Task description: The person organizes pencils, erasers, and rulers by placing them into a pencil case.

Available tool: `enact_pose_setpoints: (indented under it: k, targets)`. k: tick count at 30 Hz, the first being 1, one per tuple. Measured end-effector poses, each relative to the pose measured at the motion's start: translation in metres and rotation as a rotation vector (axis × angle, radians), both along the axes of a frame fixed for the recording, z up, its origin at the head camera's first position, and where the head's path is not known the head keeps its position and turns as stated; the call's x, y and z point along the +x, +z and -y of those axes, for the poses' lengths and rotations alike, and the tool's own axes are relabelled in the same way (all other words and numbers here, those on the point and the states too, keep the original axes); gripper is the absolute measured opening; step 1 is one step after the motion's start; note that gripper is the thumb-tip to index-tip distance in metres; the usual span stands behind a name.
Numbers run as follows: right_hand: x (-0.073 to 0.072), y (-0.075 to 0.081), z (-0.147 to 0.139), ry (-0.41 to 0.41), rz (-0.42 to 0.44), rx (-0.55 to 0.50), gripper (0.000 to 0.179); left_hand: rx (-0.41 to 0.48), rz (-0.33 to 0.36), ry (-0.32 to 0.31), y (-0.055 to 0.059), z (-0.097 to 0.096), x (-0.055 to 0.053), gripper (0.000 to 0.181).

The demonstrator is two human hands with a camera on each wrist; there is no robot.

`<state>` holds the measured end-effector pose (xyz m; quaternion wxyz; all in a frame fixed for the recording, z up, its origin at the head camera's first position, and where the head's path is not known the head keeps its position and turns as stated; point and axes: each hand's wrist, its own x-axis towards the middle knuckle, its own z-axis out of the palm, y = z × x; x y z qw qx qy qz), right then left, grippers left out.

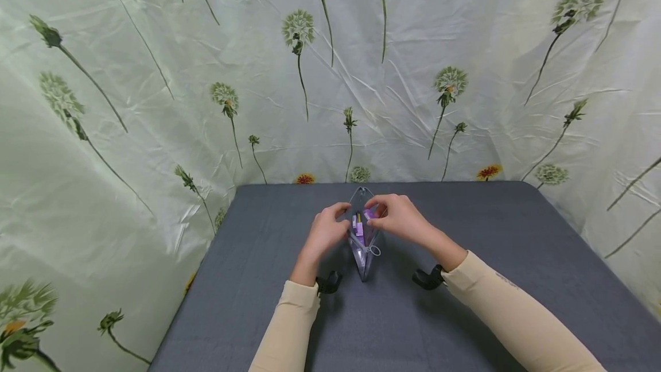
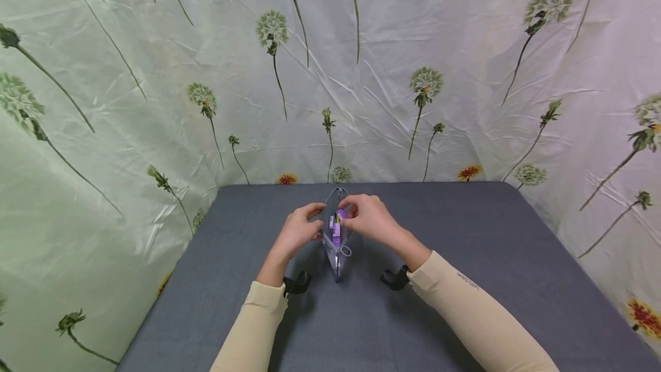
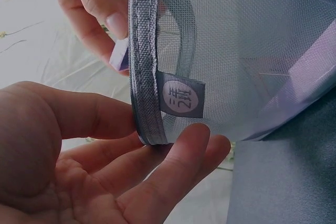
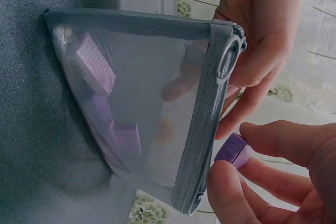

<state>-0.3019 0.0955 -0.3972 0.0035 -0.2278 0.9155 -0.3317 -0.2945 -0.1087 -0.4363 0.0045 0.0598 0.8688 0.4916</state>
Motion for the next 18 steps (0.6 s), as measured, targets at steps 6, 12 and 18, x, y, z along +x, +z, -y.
enact_pose_setpoints:
  k: [6,12,18]
  targets:
    - [-0.001,0.0,0.007,-0.011,-0.01,0.007,0.031,0.01,0.005,0.001,0.003,0.001,0.002,0.046]
    - [-0.002,0.0,0.011,-0.012,0.012,-0.01,0.03,0.011,0.013,0.001,0.004,0.001,0.003,0.046]
    - [-0.002,-0.002,0.008,-0.021,0.05,-0.04,0.028,0.008,0.012,-0.003,0.004,0.001,0.003,0.047]
